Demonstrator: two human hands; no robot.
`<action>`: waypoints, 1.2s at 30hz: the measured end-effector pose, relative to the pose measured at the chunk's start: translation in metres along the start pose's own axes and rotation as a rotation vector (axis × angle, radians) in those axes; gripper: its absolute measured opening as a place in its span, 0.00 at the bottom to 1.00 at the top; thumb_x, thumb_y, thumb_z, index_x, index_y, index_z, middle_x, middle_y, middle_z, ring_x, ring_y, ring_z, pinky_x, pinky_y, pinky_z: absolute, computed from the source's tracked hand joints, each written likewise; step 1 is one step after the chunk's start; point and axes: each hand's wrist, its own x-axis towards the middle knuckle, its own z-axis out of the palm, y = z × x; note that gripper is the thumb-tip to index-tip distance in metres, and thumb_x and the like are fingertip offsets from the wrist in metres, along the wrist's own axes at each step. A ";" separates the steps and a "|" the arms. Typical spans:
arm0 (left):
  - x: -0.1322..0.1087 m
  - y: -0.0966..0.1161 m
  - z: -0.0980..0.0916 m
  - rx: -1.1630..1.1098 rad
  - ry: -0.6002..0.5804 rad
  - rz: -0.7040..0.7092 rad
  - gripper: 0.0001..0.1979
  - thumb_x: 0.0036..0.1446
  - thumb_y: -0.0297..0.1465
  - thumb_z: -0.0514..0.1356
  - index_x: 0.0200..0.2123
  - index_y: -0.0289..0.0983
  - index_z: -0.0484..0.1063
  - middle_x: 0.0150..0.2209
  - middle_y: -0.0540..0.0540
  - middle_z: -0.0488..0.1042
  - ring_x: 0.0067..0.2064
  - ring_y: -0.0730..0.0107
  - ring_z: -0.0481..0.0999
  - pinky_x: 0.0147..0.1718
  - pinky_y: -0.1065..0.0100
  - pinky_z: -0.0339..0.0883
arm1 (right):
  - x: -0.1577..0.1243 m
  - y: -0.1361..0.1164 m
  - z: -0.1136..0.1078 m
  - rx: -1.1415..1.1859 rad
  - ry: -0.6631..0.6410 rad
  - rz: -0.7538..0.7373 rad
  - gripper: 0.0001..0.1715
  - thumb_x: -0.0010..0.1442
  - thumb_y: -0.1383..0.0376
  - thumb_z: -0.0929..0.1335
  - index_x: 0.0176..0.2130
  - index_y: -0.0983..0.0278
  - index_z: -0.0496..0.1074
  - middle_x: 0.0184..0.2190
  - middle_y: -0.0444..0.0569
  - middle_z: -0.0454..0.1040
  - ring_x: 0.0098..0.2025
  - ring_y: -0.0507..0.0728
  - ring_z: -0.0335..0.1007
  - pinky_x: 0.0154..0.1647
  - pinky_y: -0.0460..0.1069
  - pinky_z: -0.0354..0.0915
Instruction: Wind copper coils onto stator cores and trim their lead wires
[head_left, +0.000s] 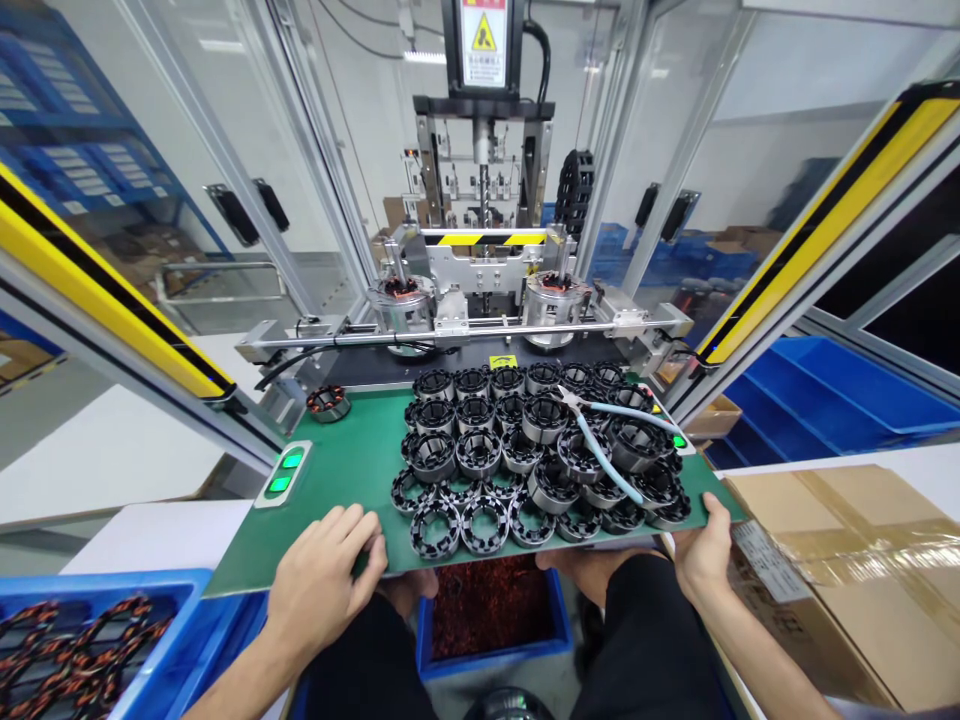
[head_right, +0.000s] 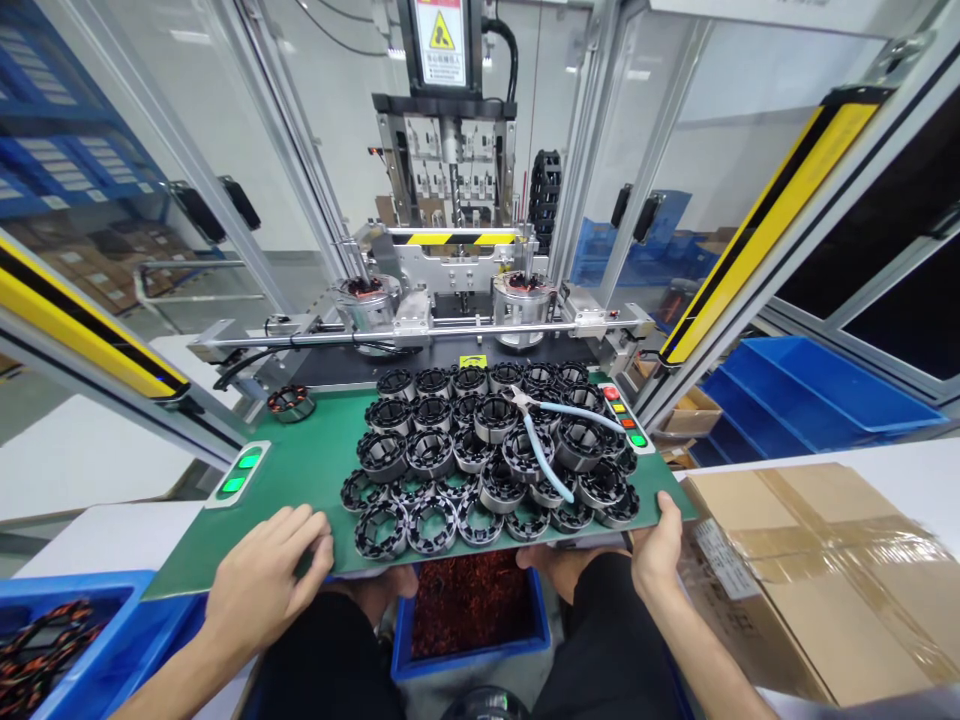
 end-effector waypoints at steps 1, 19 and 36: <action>0.000 0.000 0.000 0.005 0.000 0.006 0.14 0.80 0.30 0.55 0.36 0.43 0.70 0.34 0.48 0.74 0.38 0.59 0.73 0.40 0.57 0.65 | 0.000 0.000 0.000 0.002 -0.003 0.000 0.24 0.55 0.49 0.77 0.46 0.59 0.79 0.54 0.48 0.87 0.70 0.63 0.78 0.77 0.57 0.73; 0.000 0.000 -0.001 0.024 0.006 0.035 0.13 0.80 0.29 0.55 0.37 0.43 0.67 0.34 0.49 0.71 0.37 0.59 0.71 0.40 0.58 0.64 | -0.007 -0.009 0.006 -0.017 0.005 0.039 0.25 0.55 0.49 0.76 0.49 0.58 0.81 0.55 0.45 0.87 0.70 0.64 0.79 0.85 0.62 0.64; 0.003 0.001 -0.002 0.035 0.016 0.048 0.15 0.81 0.29 0.55 0.36 0.43 0.68 0.33 0.48 0.72 0.37 0.59 0.71 0.39 0.58 0.64 | -0.006 -0.008 0.005 -0.027 -0.016 0.011 0.23 0.58 0.50 0.75 0.49 0.58 0.81 0.53 0.44 0.87 0.66 0.62 0.81 0.78 0.60 0.73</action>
